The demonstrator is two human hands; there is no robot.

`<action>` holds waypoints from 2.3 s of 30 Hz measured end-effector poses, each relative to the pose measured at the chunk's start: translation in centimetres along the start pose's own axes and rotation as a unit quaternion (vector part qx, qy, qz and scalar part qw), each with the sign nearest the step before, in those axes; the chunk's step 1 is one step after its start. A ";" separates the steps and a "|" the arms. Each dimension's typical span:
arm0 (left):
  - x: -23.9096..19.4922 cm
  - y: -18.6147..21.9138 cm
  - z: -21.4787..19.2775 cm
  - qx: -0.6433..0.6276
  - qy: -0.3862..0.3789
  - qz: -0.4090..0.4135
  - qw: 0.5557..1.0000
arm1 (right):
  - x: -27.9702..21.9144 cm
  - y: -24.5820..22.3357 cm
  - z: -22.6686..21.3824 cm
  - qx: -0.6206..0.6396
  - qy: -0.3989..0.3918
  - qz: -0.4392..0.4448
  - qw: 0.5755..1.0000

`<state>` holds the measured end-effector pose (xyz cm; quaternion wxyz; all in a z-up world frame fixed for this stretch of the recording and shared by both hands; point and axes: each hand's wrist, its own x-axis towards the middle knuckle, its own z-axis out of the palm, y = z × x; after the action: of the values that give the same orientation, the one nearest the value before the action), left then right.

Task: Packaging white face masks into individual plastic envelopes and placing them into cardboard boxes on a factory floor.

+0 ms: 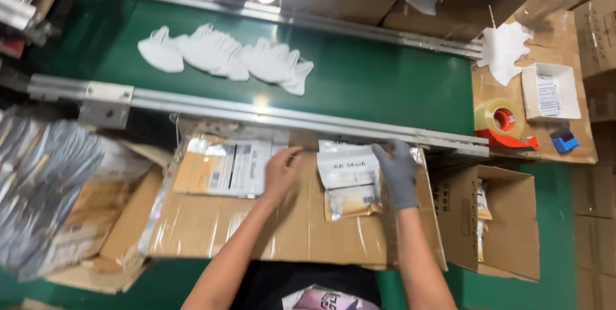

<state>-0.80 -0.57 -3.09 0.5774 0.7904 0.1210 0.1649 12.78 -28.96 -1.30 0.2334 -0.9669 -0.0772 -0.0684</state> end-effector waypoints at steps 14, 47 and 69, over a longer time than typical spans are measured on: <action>23.2 -6.1 -6.0 0.404 0.176 0.080 0.894 | 21.9 -26.8 24.5 0.052 -0.049 -0.040 0.997; 20.1 -2.7 -5.1 0.332 0.011 0.215 0.918 | 13.7 -14.5 12.6 0.630 -0.207 0.199 0.721; 24.0 -3.8 -2.5 0.380 -0.044 0.126 0.915 | 19.1 -20.4 13.4 0.656 -0.306 0.146 0.675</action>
<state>20.19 11.90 -3.10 0.2128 0.9654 0.0487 0.1428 29.11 -2.56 -0.91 0.7780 -0.5314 -0.0270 0.3342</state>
